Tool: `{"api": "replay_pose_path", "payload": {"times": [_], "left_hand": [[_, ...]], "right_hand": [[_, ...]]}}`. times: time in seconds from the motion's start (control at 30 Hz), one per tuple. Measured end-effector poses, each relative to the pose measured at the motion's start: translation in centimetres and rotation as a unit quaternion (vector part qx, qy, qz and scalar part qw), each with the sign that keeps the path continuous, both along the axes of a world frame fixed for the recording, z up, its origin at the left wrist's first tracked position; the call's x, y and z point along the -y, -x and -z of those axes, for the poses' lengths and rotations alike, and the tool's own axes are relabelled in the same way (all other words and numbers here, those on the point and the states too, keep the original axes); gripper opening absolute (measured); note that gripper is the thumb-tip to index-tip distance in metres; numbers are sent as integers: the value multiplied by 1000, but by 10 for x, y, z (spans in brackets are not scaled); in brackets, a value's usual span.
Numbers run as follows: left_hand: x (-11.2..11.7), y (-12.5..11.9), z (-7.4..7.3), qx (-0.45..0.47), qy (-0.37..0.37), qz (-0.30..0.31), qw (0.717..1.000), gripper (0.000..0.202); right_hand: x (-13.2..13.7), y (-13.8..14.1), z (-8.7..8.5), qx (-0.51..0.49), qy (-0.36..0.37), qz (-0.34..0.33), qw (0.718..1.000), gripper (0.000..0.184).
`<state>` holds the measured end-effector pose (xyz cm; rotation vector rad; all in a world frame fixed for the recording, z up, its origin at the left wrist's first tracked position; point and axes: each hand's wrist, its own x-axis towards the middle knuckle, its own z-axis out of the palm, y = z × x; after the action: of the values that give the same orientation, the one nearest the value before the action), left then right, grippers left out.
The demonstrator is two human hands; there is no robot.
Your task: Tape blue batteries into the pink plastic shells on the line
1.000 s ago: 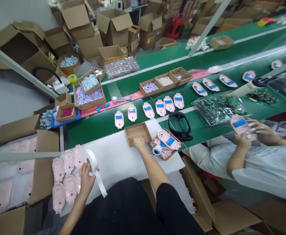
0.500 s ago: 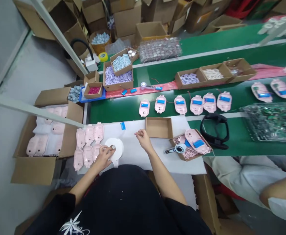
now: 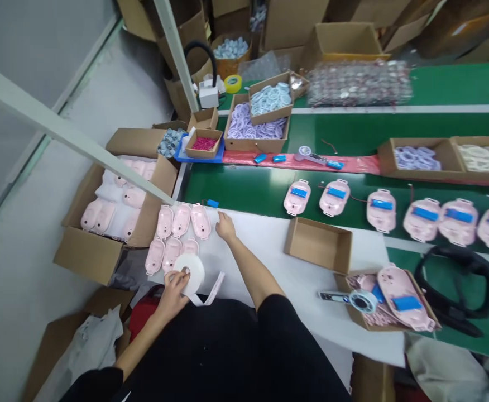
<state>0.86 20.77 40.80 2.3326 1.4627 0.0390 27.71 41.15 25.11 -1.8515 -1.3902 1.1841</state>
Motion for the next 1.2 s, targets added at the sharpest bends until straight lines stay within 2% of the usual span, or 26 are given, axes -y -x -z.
{"api": "replay_pose_path", "payload": {"times": [0.1,0.2,0.3,0.4,0.47,0.53,0.57,0.63,0.67,0.7,0.73,0.8,0.87,0.93,1.03,1.2], "left_hand": [[25,28,-8,-20,-10,-61,998,67],[46,54,-11,-33,-24,-110,993,66],[55,71,-11,-40,-37,-135,989,65],[46,76,-13,-40,-42,-129,990,63],[32,74,-17,-34,-38,-98,994,62],[12,70,-22,-21,-34,-48,998,61],[2,68,-24,-14,-34,-22,999,60],[-18,61,-27,0,-38,27,999,57],[-28,57,-28,5,-40,50,998,57],[-36,53,-28,10,-42,72,996,58],[-44,48,-29,15,-42,94,995,59],[-58,37,-29,26,-39,138,989,63],[-69,24,-30,36,-34,174,984,64],[-76,10,-31,44,-31,200,978,64],[-80,-7,-34,56,-32,223,973,67],[-76,-24,-38,69,-31,220,972,70]], "right_hand": [[-64,14,-1,78,7,-70,994,64],[-103,20,4,91,58,-59,992,54],[-118,19,8,92,78,-26,992,40],[-114,13,4,77,72,23,994,34],[-96,9,-5,55,65,54,995,39],[-61,5,-22,-66,53,100,991,44],[-38,4,-33,-163,48,124,978,45],[14,2,-61,-349,43,156,923,46],[41,2,-77,-404,45,157,900,47],[66,3,-94,-418,48,146,896,48],[88,3,-110,-405,47,128,904,51],[121,3,-141,-329,28,88,940,55],[140,-2,-165,-220,-8,57,974,58],[150,-10,-180,-126,-30,42,991,58],[160,-21,-189,-72,-16,51,996,56],[176,-17,-181,-74,-70,102,990,65]]}}
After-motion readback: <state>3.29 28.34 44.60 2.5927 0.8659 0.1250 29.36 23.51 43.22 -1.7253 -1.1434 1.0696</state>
